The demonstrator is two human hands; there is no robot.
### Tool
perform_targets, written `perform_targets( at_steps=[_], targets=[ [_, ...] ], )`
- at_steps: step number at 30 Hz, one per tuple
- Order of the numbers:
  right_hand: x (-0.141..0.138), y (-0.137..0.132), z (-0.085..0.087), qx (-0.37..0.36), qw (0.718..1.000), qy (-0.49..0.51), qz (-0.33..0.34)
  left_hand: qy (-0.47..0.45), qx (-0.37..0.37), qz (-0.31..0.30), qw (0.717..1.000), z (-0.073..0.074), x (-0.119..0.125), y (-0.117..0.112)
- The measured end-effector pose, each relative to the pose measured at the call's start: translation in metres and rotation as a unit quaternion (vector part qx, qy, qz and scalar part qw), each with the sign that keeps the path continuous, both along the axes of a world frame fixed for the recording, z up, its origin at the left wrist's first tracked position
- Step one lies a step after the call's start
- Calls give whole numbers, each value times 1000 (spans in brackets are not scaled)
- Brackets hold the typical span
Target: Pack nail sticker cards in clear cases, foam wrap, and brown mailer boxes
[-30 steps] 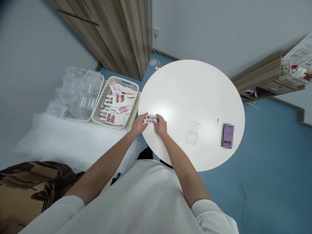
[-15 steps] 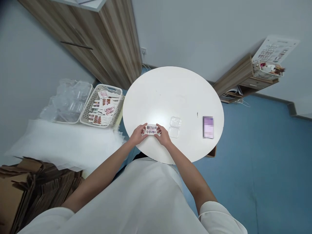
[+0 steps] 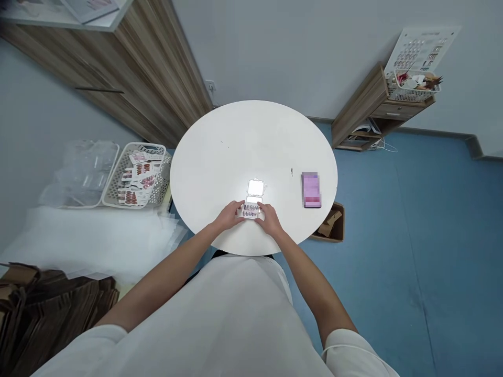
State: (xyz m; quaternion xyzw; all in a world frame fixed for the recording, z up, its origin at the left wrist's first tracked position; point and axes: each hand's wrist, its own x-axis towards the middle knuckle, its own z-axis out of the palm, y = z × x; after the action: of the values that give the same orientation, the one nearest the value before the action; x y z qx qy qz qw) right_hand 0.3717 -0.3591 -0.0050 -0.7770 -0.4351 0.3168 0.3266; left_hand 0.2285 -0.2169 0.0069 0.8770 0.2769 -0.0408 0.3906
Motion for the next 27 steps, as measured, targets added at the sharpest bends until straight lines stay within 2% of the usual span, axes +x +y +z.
perform_targets(
  at_steps=[9, 16, 27],
  targets=[
    [24, 16, -8, -66, 998, -6, -6, 74, 27, 11, 997, -9, 32, 5],
    [25, 19, -16, -85, 996, -32, 6, 81, 30, 17, 996, -15, 35, 4],
    [22, 21, -14, -110, 992, -56, 7, 75, 9, 16, 997, -17, 33, -2]
  ],
)
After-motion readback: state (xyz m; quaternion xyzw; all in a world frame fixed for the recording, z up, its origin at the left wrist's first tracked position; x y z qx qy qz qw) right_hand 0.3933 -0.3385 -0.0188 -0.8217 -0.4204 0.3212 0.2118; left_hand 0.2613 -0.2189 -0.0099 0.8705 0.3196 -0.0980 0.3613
